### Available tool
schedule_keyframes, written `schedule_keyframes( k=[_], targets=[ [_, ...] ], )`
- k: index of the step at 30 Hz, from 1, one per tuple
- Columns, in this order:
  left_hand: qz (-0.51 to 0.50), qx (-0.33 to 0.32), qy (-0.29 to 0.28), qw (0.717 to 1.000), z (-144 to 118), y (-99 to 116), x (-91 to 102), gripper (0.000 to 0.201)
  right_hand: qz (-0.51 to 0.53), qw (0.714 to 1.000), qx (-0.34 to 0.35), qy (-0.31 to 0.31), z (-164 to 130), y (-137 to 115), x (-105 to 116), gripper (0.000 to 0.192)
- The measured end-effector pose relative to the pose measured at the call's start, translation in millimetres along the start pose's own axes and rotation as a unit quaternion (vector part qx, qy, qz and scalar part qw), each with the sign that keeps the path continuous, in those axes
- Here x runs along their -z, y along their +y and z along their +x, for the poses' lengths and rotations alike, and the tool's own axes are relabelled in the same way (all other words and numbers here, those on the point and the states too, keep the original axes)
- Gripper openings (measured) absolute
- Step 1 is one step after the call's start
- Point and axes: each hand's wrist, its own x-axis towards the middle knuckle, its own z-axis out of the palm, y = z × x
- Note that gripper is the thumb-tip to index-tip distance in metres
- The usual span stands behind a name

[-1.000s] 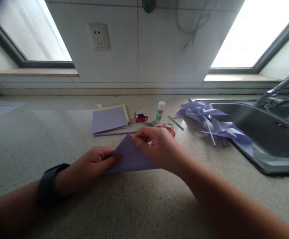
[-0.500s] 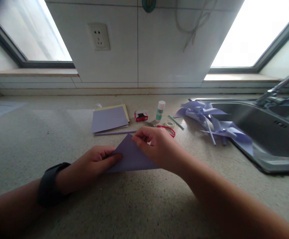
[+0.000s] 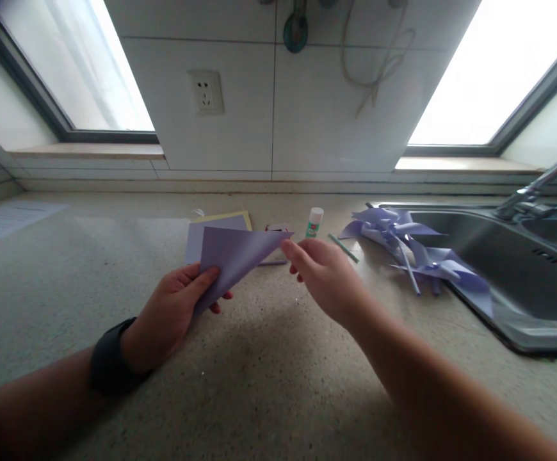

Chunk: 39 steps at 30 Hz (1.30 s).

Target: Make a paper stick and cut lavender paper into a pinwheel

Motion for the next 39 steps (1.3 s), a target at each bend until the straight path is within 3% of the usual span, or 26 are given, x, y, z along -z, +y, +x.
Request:
schedule_keyframes(
  k=[3, 6, 12, 25, 39],
  targets=[
    [0.003, -0.007, 0.000, 1.000, -3, 3, -1.5, 0.030, 0.084, 0.989, -0.061, -0.102, -8, -4, -20, 0.047],
    [0.016, -0.016, -0.028, 0.999, -5, 3, -2.6, 0.029, 0.158, 0.978, -0.073, -0.113, -15, -9, -36, 0.041],
    [0.018, -0.014, -0.038, 0.999, -6, -1, -2.5, 0.031, 0.195, 0.976, -0.073, -0.067, -16, -10, -42, 0.033],
    [0.046, -0.004, -0.007, 0.999, -9, 4, -3.1, 0.028, 0.238, 0.969, -0.036, 0.054, -10, -11, -28, 0.022],
    [0.055, -0.055, 0.011, 0.997, -8, -2, -2.8, 0.028, 0.306, 0.942, 0.002, 0.136, -7, -11, -21, 0.015]
  ],
)
